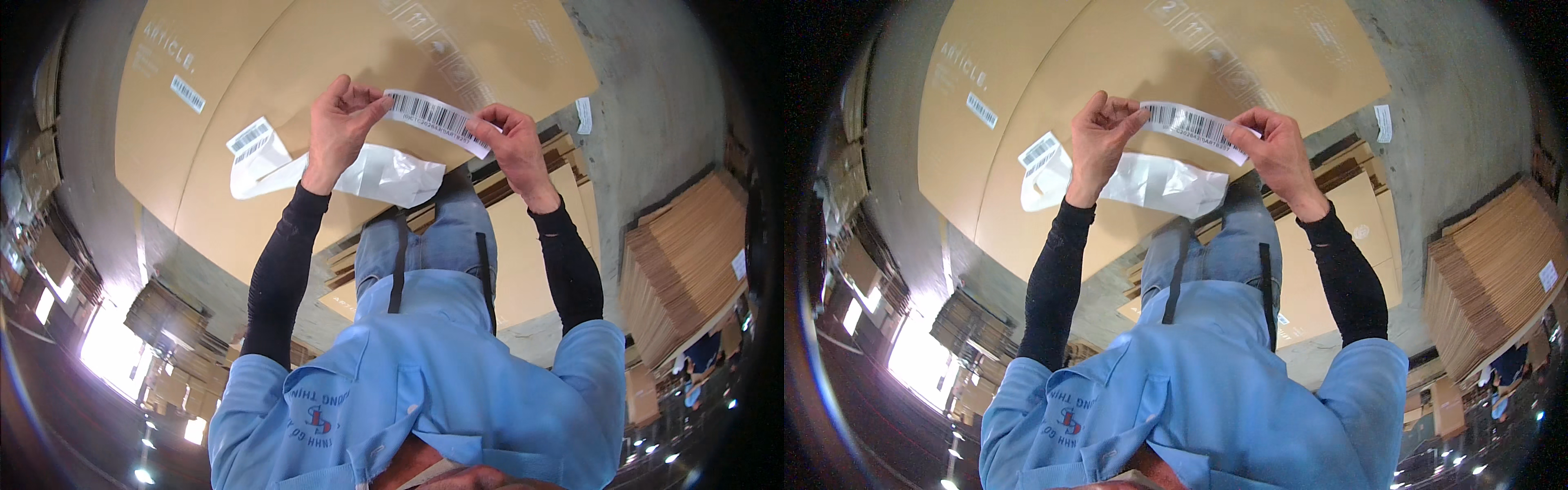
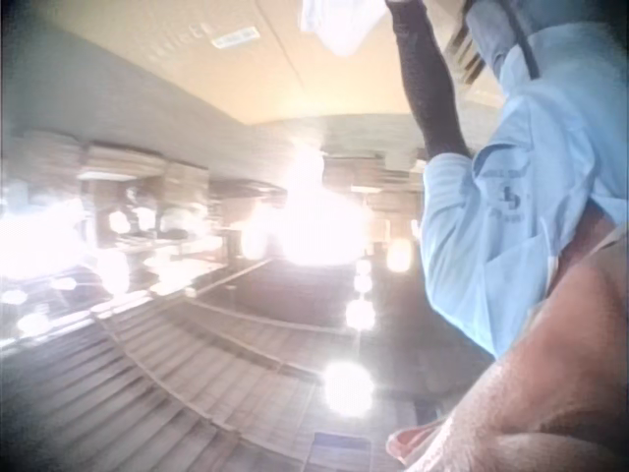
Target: The person repeatedly peels barcode labels from a sheet and affixes them to large flat cardboard panels. They handle the panels by lifting and repositioning them, then apply labels to different locations on each panel.
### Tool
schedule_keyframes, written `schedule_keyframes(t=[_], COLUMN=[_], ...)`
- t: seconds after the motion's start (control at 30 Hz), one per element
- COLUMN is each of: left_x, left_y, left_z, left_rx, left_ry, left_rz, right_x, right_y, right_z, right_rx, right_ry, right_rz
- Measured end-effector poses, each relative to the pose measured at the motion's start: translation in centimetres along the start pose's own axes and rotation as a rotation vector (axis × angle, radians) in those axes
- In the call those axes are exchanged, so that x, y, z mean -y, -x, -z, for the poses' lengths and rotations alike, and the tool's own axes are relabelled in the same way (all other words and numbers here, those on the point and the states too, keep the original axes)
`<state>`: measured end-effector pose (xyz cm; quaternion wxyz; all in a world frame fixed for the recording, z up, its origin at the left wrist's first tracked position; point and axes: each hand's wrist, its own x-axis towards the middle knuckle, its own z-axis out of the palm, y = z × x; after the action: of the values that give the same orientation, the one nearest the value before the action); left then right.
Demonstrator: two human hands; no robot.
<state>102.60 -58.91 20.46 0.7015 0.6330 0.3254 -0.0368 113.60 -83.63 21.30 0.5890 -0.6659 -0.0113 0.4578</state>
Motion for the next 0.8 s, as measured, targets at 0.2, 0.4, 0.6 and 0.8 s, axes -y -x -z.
schedule_keyframes(t=[0.2, 0.4, 0.6, 0.8], left_x=[-0.4, -2.0, -1.0, 2.7], left_y=[-4.5, -10.9, -20.2, -29.3], left_z=[-6.1, -12.2, -18.0, -21.4], left_rx=[0.079, 0.156, 0.257, 0.230], left_ry=[-0.178, -0.585, -0.659, -0.788], left_rz=[-0.193, -0.259, -0.147, -0.399], right_x=[-3.3, -7.5, -9.9, -10.6], right_y=[0.7, -1.7, -7.2, -12.7], right_z=[4.4, 8.5, 12.5, 16.0], right_rx=[-0.206, -0.399, -0.616, -0.788], right_ry=[-0.220, -0.467, -0.568, -0.384], right_rz=[0.000, -0.035, -0.025, 0.046])
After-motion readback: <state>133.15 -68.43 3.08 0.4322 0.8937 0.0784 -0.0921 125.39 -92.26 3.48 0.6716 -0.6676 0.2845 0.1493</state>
